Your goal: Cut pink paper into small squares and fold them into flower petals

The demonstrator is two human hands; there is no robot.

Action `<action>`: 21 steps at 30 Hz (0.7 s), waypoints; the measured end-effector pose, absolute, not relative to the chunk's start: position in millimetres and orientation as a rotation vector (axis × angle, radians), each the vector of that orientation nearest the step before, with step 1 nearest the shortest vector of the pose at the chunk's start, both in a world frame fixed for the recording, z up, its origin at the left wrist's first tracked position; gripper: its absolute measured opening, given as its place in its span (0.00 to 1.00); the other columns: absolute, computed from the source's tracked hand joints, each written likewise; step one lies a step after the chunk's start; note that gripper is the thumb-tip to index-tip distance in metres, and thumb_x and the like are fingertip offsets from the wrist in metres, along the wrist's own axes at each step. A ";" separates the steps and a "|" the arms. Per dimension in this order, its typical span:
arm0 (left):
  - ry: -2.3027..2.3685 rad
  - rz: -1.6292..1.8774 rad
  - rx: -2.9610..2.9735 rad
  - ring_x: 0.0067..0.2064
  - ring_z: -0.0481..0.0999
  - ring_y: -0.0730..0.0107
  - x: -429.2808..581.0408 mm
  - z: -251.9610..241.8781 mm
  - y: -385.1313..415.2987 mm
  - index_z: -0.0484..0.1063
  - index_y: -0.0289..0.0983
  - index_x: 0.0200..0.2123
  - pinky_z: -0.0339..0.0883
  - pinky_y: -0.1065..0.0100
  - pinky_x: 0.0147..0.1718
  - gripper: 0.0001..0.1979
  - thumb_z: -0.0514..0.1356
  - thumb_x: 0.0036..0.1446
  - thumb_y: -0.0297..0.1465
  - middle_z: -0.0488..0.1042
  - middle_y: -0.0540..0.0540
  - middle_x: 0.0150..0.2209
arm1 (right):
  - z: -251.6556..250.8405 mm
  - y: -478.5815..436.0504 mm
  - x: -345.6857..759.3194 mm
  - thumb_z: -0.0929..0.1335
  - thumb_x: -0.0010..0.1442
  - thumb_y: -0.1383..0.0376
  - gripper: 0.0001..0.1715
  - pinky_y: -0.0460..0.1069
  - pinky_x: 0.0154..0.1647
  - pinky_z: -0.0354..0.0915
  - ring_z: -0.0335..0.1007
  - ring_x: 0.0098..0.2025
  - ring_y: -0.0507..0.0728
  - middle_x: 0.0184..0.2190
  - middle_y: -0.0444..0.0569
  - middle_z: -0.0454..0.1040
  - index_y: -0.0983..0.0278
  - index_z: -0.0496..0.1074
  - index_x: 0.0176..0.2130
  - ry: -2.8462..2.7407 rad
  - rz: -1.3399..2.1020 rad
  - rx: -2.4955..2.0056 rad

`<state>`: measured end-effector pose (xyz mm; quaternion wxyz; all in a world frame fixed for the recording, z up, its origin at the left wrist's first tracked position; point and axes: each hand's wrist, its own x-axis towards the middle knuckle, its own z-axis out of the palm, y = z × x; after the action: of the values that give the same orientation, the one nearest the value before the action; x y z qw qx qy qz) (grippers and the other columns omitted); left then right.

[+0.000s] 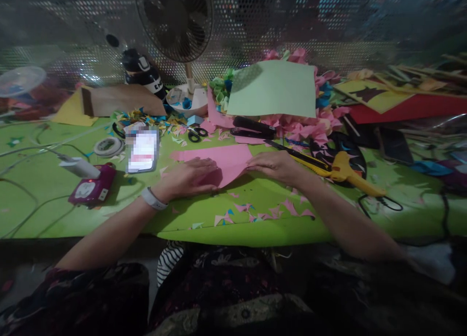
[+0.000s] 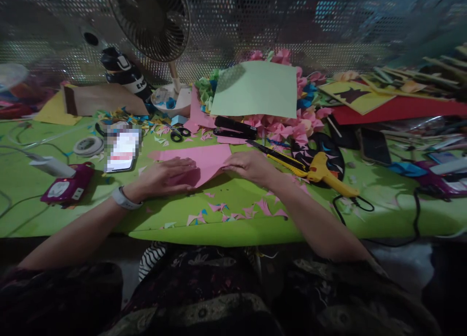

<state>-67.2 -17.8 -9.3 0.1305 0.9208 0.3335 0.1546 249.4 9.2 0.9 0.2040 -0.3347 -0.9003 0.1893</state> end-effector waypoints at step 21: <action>0.937 0.485 2.553 0.65 0.70 0.54 -64.5 -16.1 -18.3 0.71 0.42 0.61 0.56 0.44 0.67 0.31 0.61 0.60 0.52 0.71 0.40 0.62 | 14.9 16.5 258.6 0.73 0.56 0.50 0.18 0.51 0.35 0.67 0.75 0.34 0.56 0.32 0.49 0.81 0.61 0.82 0.33 -2.296 1.056 -1.165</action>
<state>-64.5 -18.3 -16.1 0.1886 0.9076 0.3333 0.1723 258.6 16.5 14.9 0.1785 -0.4120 -0.8118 0.3734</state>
